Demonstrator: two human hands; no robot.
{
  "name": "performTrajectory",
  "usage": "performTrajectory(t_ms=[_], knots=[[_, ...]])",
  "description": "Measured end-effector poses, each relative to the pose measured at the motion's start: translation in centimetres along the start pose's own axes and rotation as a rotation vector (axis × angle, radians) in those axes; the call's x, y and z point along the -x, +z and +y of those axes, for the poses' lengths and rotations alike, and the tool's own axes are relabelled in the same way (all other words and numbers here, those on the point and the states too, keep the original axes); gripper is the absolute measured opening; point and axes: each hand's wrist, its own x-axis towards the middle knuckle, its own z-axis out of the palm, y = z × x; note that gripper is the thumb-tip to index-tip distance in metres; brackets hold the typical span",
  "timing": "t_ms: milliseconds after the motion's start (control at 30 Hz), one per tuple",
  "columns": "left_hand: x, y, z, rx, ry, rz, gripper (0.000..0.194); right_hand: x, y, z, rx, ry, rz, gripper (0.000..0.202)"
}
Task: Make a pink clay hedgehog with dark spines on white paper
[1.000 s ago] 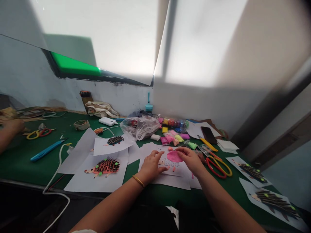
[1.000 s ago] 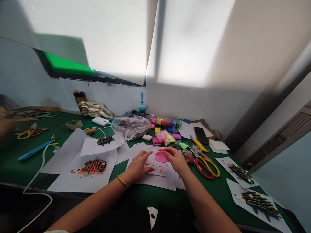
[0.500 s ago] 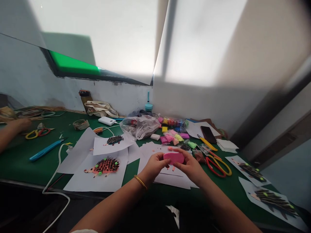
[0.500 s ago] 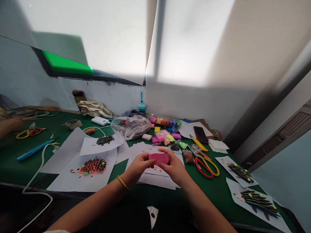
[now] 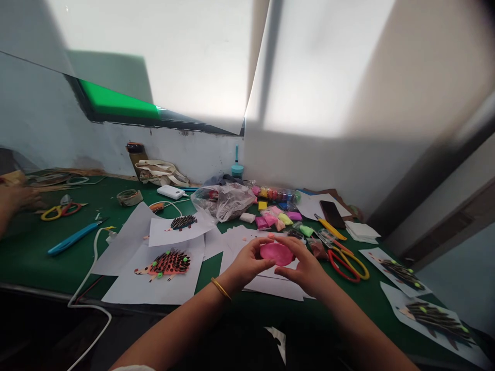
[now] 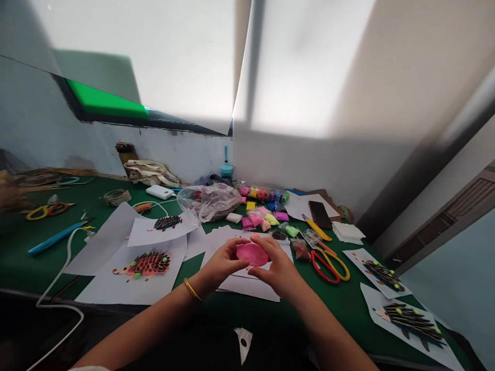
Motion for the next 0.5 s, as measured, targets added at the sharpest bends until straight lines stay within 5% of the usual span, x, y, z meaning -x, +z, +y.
performTrajectory(t_ms=[133,500], knots=[[0.1,0.1,0.3,0.047,-0.068,-0.012,0.058,-0.1,0.0,-0.6,0.071,-0.015,0.003,0.046],[-0.5,0.6,-0.3,0.105,-0.125,0.104,0.044,-0.2,0.3,-1.1,0.247,-0.018,-0.062,0.058]])
